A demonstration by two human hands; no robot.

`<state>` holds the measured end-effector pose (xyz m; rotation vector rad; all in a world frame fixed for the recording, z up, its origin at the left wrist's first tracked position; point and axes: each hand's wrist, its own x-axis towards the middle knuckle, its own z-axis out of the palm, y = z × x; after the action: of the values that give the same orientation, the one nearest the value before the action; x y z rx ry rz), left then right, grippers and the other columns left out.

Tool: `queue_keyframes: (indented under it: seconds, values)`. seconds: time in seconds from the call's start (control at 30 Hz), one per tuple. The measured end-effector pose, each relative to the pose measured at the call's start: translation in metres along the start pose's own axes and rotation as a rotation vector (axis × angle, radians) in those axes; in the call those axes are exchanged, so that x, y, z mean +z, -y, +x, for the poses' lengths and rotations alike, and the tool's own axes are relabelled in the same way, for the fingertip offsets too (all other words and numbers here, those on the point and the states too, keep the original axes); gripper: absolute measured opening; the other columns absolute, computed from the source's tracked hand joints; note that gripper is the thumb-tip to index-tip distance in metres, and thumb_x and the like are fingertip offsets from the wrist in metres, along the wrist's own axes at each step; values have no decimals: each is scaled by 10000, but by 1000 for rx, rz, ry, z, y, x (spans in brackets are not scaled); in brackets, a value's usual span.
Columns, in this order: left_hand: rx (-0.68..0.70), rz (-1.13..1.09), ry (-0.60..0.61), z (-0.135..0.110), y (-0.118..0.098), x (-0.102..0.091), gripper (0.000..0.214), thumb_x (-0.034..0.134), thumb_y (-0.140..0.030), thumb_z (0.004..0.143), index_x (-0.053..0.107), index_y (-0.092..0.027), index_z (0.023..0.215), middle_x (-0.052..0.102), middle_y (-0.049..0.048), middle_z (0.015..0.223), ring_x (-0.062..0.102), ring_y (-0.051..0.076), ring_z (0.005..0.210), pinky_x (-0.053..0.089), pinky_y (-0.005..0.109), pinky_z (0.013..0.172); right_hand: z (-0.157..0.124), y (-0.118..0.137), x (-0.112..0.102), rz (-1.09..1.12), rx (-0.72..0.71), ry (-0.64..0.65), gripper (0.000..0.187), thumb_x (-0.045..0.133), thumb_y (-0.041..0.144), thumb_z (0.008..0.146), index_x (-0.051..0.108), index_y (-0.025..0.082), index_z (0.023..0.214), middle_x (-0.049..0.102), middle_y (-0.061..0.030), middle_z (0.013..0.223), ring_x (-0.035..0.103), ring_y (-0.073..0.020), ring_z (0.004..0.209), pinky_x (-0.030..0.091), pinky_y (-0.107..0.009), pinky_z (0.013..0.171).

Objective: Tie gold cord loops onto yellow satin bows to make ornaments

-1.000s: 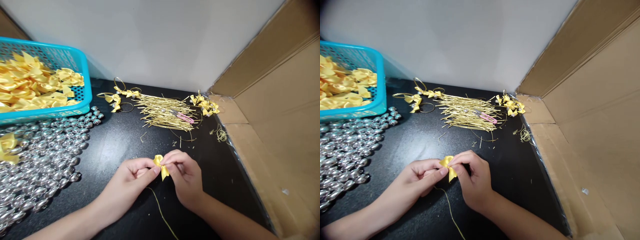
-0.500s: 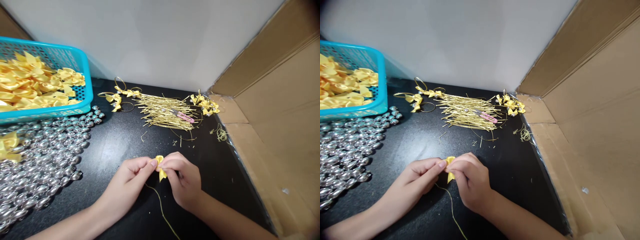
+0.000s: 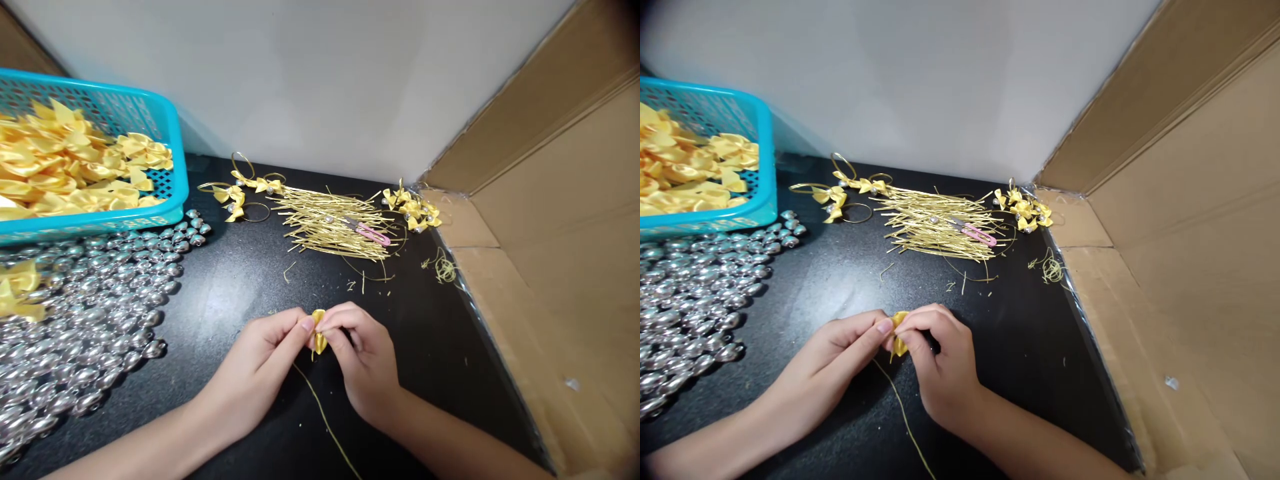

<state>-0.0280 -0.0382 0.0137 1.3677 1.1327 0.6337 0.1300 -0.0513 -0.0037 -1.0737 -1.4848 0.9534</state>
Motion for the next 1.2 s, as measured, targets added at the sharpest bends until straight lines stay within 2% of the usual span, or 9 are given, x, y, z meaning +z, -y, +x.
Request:
queue_keyframes:
  seconds: [0.1, 0.23, 0.3, 0.47, 0.83, 1.0, 1.1, 1.2]
  values:
    - [8, -43, -7, 1, 0, 0, 349, 430, -376, 928, 550, -192, 656, 496, -29, 615, 432, 140, 597, 359, 227, 572, -2, 1, 2, 63, 89, -27, 181, 571, 95, 862, 664, 236, 798, 649, -15, 827, 637, -146, 807, 534, -298, 769]
    - [8, -104, -14, 1, 2, -1, 338, 445, -377, 928, 582, -190, 684, 488, -38, 597, 349, 117, 516, 299, 213, 480, -5, 1, 5, 163, 262, -52, 132, 598, 153, 856, 669, 220, 767, 642, -65, 1064, 625, -191, 1036, 544, -302, 791]
    - [-8, -127, -12, 1, 3, -1, 338, 449, -390, 930, 597, -191, 702, 461, -48, 569, 301, 110, 483, 260, 211, 443, -5, 2, 5, 243, 313, -63, 113, 604, 179, 860, 659, 219, 771, 660, -62, 1058, 626, -193, 1047, 550, -302, 789]
    - [-29, -141, -15, 1, 1, -2, 359, 460, -417, 919, 584, -193, 668, 399, -58, 524, 250, 109, 463, 215, 213, 412, -4, 4, 6, 325, 316, -98, 89, 611, 209, 867, 645, 223, 787, 676, -28, 955, 653, -153, 868, 557, -289, 744]
    - [4, -75, -34, 1, -1, -2, 364, 459, -371, 908, 494, -195, 591, 372, -60, 547, 294, 112, 509, 270, 215, 463, -4, 5, 5, 318, 246, -114, 104, 596, 185, 876, 653, 233, 803, 651, -22, 949, 637, -144, 894, 549, -270, 770]
    - [5, -122, -4, -1, 1, -3, 392, 461, -410, 906, 449, -196, 577, 278, -69, 546, 250, 109, 505, 248, 223, 462, -3, 5, 3, 432, 330, -77, 85, 612, 207, 870, 647, 230, 795, 645, -6, 948, 620, -123, 826, 526, -246, 731]
    - [-3, -118, 50, -2, 2, -4, 374, 478, -423, 895, 494, -190, 603, 318, -57, 561, 280, 117, 524, 271, 228, 481, -2, 4, 2, 486, 381, -76, 62, 632, 234, 859, 653, 222, 802, 645, -7, 939, 610, -120, 793, 511, -242, 712]
    - [21, -86, 61, -2, 2, -5, 338, 515, -408, 868, 528, -186, 614, 399, -36, 583, 348, 131, 558, 323, 235, 525, -2, 5, 2, 479, 362, -79, 59, 632, 226, 859, 655, 219, 805, 650, -10, 925, 610, -124, 804, 507, -241, 723]
